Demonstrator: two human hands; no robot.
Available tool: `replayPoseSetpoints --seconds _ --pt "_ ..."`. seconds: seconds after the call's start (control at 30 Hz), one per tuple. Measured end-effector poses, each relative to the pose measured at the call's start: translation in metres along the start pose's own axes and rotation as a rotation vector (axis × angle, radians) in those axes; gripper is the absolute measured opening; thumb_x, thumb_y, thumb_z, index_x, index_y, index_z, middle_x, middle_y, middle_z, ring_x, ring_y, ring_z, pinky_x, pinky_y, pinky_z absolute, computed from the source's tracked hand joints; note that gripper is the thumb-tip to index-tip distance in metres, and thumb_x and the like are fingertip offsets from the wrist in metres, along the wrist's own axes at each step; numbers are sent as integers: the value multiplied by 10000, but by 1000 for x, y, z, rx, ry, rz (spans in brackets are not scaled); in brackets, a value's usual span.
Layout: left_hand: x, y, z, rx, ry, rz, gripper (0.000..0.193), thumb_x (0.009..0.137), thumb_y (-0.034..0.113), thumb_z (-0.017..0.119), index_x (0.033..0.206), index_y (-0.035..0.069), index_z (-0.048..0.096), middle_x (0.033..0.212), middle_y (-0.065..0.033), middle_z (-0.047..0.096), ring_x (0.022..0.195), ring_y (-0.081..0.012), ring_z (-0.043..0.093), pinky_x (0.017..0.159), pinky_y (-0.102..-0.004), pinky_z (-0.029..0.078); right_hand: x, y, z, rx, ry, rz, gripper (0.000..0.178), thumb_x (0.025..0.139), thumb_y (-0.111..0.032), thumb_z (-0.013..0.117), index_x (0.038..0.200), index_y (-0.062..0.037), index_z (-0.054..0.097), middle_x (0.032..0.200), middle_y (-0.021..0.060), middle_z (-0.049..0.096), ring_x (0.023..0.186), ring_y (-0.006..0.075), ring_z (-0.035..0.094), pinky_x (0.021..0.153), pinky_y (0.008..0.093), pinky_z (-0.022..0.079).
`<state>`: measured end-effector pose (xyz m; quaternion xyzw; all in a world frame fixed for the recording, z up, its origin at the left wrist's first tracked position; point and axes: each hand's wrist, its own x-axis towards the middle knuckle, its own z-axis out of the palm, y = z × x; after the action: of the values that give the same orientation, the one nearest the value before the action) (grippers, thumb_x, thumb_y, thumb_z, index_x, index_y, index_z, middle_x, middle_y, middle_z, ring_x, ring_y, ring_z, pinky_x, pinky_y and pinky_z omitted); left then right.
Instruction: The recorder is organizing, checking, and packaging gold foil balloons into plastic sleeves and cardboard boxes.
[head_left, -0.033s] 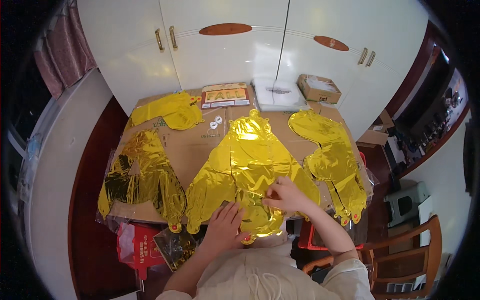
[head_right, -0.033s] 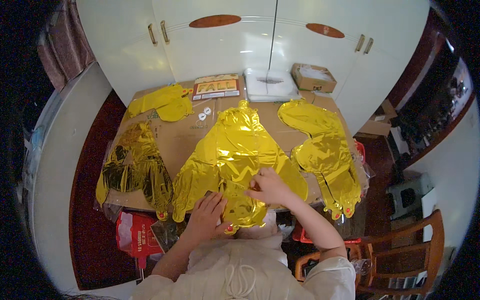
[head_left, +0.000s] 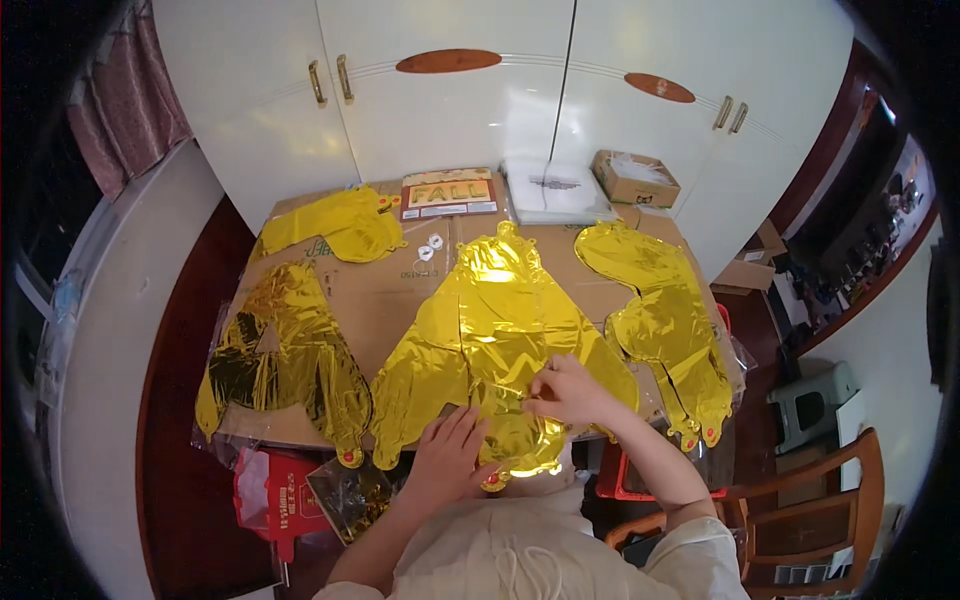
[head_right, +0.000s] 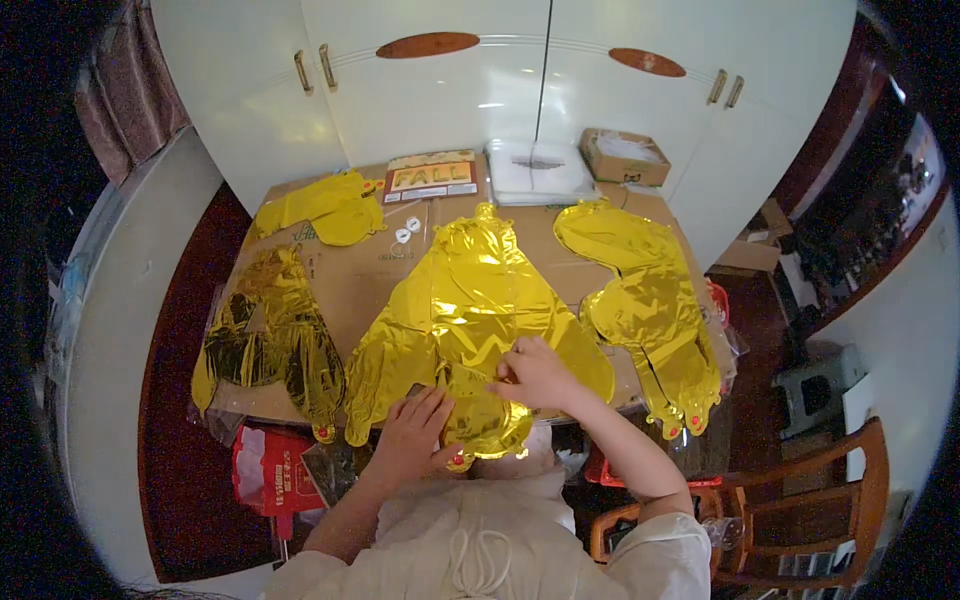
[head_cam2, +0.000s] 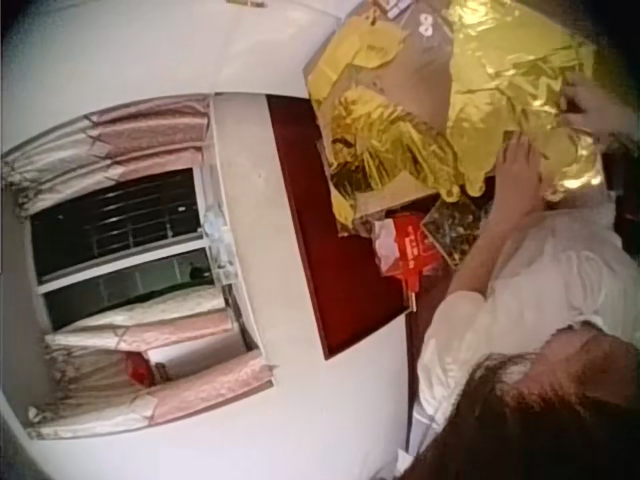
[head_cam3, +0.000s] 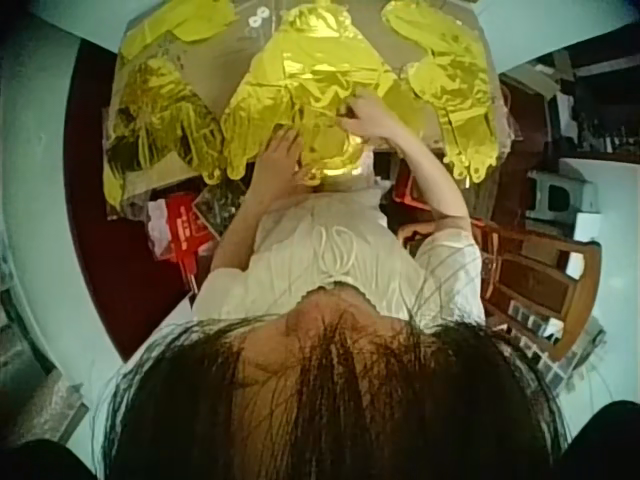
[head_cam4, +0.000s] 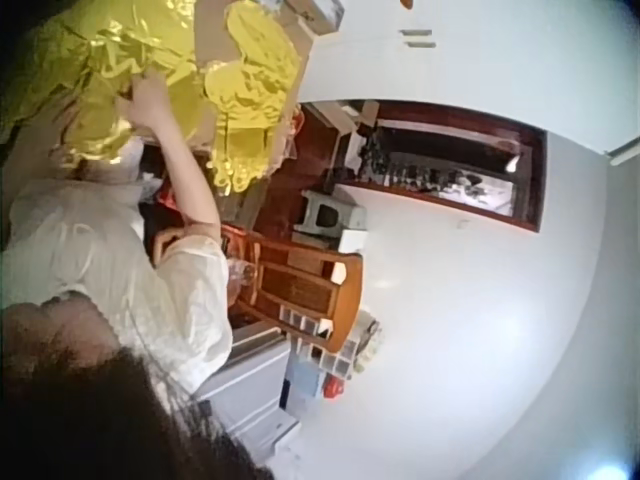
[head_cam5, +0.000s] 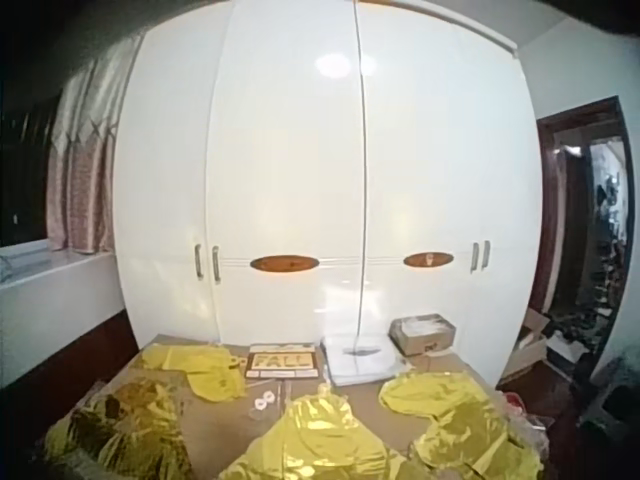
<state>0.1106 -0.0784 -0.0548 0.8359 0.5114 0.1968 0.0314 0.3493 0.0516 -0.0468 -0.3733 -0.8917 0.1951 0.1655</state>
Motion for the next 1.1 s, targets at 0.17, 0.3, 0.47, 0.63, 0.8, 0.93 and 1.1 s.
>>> replayPoseSetpoints --seconds 0.17,0.3,0.47,0.63,0.8,0.93,1.1 --pt "-3 1 6 61 5 9 667 797 476 664 1288 53 507 1360 -144 481 1249 -296 451 970 -468 364 15 -7 -8 210 -254 104 268 812 -289 699 901 -59 594 770 89 595 804 245 565 779 351 443" --pt "-3 0 9 43 2 -11 685 806 492 653 1304 49 496 1366 -148 473 1259 -293 439 985 -470 349 21 -14 -13 509 -320 211 290 816 -226 695 1000 -56 550 814 95 610 800 216 587 701 320 467" --pt "-6 2 -4 -216 -29 -114 935 758 455 727 1437 -13 287 1437 -217 362 1334 -356 356 1078 -483 283 35 -22 -2 730 -292 164 305 853 -165 673 1092 -59 515 896 42 575 726 138 540 644 275 447" --pt "-22 -2 -8 -878 23 -263 1296 548 304 883 1484 -40 55 1500 -262 211 1395 -391 240 1145 -436 211 53 -64 6 1075 -301 224 234 922 -96 605 1126 -76 490 962 30 562 722 103 559 647 241 466" --pt "-56 7 3 -1150 169 -573 865 687 298 850 1356 -12 398 1333 -143 483 1228 -242 470 1033 -388 376 64 -75 18 1237 -246 265 251 925 -180 615 1113 -43 522 1066 102 609 963 189 649 804 329 520" --pt "-58 8 7 -1201 444 -982 438 842 148 719 1214 -10 550 1149 -80 618 1007 -170 604 874 -339 488 61 -37 25 361 -32 -195 199 890 -178 622 1051 -63 601 1069 85 620 999 223 628 876 370 485" --pt "-51 -8 5 -1160 607 -869 299 849 47 674 1122 -25 575 1014 -63 650 875 -103 613 744 -249 501 49 -28 28 11 19 -504 222 826 -182 641 1032 -99 652 1118 60 614 1111 246 553 972 386 415"
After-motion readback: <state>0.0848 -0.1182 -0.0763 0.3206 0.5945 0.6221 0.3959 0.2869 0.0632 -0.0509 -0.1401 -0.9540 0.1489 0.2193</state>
